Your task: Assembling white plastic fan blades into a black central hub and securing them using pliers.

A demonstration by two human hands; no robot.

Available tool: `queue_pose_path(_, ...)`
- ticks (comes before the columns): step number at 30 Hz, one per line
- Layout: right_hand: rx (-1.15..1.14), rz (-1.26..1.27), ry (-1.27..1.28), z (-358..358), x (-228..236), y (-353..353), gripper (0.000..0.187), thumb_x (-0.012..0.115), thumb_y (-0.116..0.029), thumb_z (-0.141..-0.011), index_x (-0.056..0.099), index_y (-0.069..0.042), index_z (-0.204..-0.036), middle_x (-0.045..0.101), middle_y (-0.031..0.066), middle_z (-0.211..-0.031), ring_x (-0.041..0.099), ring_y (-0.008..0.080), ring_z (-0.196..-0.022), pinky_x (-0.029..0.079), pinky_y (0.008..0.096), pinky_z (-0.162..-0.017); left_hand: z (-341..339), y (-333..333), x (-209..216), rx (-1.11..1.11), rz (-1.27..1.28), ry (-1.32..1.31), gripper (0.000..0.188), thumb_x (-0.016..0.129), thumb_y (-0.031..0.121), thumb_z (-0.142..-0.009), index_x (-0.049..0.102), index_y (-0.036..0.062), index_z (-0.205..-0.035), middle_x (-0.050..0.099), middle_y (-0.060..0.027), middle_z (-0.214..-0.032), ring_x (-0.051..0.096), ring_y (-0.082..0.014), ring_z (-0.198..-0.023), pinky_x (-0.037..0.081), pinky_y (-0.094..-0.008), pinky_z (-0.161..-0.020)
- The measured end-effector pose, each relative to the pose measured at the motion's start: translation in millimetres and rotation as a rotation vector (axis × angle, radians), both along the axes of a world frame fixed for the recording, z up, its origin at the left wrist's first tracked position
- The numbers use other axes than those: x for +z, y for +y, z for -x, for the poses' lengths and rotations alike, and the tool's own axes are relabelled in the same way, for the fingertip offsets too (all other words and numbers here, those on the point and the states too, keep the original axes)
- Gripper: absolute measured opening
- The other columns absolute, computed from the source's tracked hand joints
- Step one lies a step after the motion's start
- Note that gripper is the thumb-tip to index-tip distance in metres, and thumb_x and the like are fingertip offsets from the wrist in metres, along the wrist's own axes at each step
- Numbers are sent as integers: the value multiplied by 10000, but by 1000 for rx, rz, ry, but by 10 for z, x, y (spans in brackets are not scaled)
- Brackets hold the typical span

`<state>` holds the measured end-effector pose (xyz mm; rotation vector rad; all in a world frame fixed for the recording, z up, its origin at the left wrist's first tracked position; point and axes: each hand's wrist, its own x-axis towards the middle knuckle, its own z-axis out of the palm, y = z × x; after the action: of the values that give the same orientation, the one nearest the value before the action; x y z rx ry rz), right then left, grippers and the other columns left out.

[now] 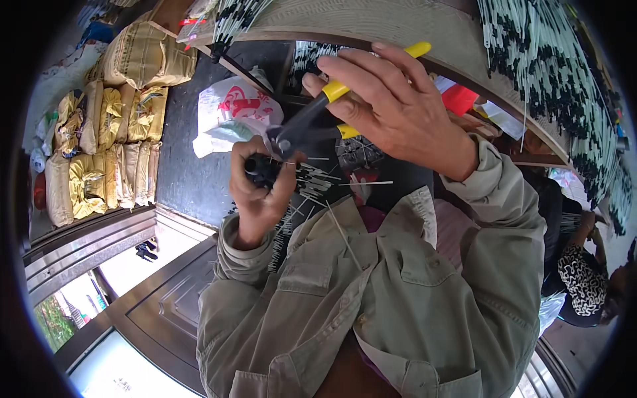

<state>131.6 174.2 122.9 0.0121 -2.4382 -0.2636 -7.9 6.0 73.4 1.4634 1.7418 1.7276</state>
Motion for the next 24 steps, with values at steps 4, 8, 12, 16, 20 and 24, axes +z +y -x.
queue_pose_path(4, -58, -218, 131, -1, -157, 49, 161, 619, -96, -770, 551, -117, -914, 488, 62, -1206, 488, 202, -1108, 287, 428, -995, -58, 24, 122, 64, 26, 42, 299, 597, -61, -687, 417, 24, -910, 530, -112, -739, 546, -238, -604, 425, -292, -561)
queue_pose_path(8, -120, 199, -252, -98, 79, -157, 159, 552, -94, -809, 560, -68, -966, 467, 80, -1210, 462, 237, -1130, 209, 495, -1023, -77, 25, 90, 136, -1, 76, 315, 595, -67, -682, 413, 23, -923, 557, -118, -757, 561, -236, -618, 440, -292, -580)
queue_pose_path(12, -145, 226, -350, -262, 159, -295, 176, 519, -96, -835, 567, -32, -992, 447, 88, -1206, 461, 246, -1124, 184, 502, -1040, -219, -19, 61, 154, -37, 62, 349, 615, -77, -665, 414, 11, -937, 588, -131, -802, 589, -223, -660, 459, -279, -615)
queue_pose_path(16, -166, 198, -311, -274, 163, -370, 252, 516, -119, -857, 535, -4, -1081, 455, 85, -1168, 474, 224, -1107, 161, 487, -1058, -297, -61, 74, 169, -32, 89, 395, 664, -57, -640, 417, 13, -941, 593, -144, -832, 599, -228, -676, 464, -276, -602)
queue_pose_path(20, -170, 111, -296, -318, 279, -396, 250, 529, -127, -851, 531, 14, -1058, 458, 101, -1131, 495, 259, -1045, 277, 482, -992, -352, -53, 58, 194, -85, 189, 405, 682, -61, -638, 423, 7, -942, 596, -143, -836, 601, -233, -688, 467, -275, -603)
queue_pose_path(24, -122, 101, -436, -433, 339, -479, 224, 556, -125, -804, 557, 20, -975, 466, 131, -1021, 503, 272, -871, 422, 402, -750, -372, -68, 39, 184, -103, 179, 405, 690, -58, -641, 426, 7, -941, 598, -140, -835, 602, -235, -699, 467, -276, -612)
